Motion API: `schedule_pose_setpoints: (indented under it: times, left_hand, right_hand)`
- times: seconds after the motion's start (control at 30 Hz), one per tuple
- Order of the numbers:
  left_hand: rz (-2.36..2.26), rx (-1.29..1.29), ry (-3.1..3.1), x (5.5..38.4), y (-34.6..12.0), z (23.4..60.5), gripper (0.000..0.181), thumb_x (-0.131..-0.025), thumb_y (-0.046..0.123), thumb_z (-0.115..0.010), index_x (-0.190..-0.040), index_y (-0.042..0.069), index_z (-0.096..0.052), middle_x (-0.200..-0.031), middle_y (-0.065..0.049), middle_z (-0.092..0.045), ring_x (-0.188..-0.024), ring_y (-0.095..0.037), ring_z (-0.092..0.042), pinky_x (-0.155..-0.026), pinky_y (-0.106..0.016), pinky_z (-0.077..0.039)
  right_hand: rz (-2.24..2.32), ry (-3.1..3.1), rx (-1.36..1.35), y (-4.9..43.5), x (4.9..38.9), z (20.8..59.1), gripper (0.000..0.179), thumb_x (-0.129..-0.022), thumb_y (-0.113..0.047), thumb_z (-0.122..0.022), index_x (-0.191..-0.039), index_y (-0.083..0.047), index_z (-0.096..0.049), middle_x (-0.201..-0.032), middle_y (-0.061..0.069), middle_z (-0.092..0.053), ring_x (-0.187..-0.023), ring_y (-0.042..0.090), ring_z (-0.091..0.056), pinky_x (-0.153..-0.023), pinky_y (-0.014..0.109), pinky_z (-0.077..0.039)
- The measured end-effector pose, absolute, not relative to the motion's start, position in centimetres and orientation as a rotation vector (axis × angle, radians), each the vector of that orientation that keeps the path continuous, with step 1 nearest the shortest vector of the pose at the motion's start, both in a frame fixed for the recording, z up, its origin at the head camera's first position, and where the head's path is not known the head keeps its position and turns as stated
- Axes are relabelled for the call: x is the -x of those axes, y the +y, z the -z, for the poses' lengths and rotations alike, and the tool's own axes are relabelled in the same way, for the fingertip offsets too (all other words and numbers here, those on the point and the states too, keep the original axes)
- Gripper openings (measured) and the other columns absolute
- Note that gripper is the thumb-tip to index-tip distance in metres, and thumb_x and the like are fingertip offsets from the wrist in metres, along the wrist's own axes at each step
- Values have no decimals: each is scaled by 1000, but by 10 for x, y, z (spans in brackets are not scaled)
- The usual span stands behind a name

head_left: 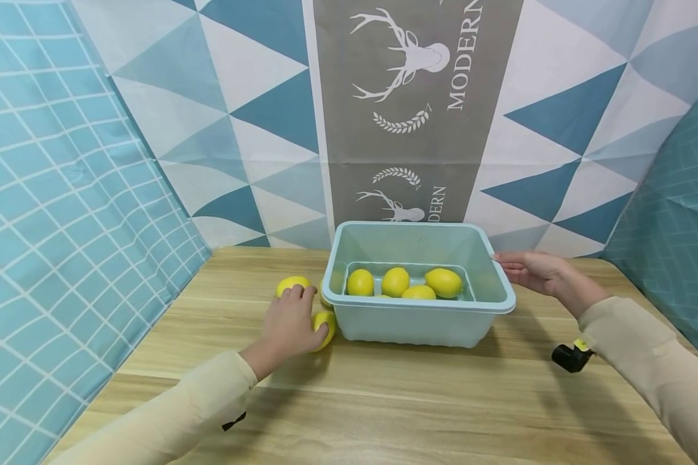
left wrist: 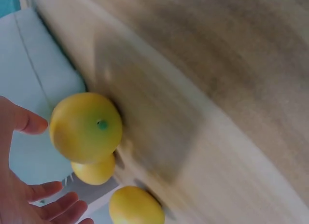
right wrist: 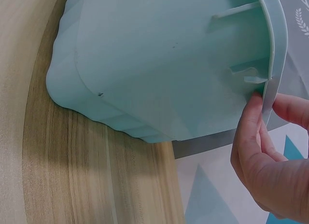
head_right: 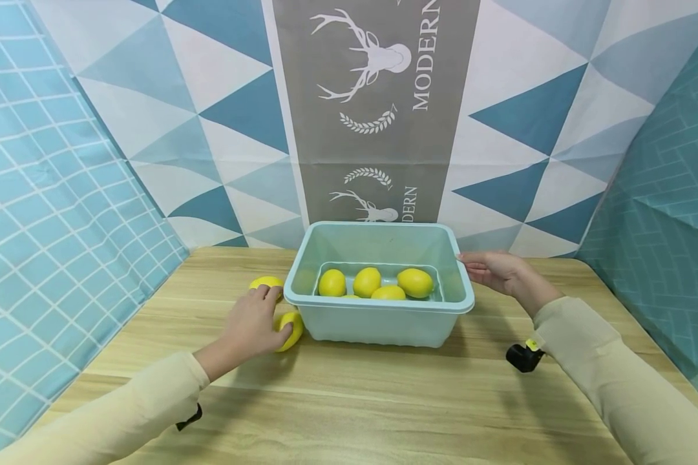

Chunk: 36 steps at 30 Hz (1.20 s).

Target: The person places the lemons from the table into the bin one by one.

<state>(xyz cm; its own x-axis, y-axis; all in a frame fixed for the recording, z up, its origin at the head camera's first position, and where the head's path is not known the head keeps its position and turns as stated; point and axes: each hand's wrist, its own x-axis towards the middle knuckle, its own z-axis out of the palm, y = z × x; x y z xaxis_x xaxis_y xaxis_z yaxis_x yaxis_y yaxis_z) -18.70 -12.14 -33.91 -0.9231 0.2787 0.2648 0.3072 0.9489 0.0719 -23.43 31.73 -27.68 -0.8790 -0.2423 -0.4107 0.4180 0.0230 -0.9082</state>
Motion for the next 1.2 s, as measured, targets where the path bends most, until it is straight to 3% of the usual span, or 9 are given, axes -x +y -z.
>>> schedule_pose_setpoints:
  times: [0.27,0.53,0.83,1.2]
  left_hand:
    - [82,507,-2868,183,-119,349,59,-77,42,-65,-120,3,-54,-117,-15,-57,-100,-30,-55,-78,-46,-52]
    - [79,562,-2890,181,-120,354,59,-72,34,-66,-120,2,-52,-103,-12,-55,-90,-24,-50,-71,-37,-51]
    - [58,696,-2959,185,-117,351,66,-72,28,-67,-132,4,-51,-110,-10,-56,-104,-27,-53,-82,-40,-53]
    - [14,760,-2942,188,-116,356,63,-72,26,-71,-127,1,-53,-105,-12,-54,-107,-32,-53,-92,-44,-51]
  right_hand:
    - [1919,1839,-191,318,236,277,17,-96,-17,-58,-82,-19,-68,-86,-7,-68,-82,4,-67,-79,18,-57]
    - [1902,1855,-195,317,237,277,16,-95,-17,-58,-82,-19,-67,-86,-7,-67,-82,4,-66,-79,18,-56]
    - [1922,1827,-197,321,237,277,15,-95,-17,-59,-83,-19,-67,-87,-7,-68,-83,4,-66,-79,19,-57]
    - [1934,1817,-190,318,236,278,15,-95,-17,-58,-83,-19,-67,-86,-7,-68,-83,4,-66,-79,19,-57]
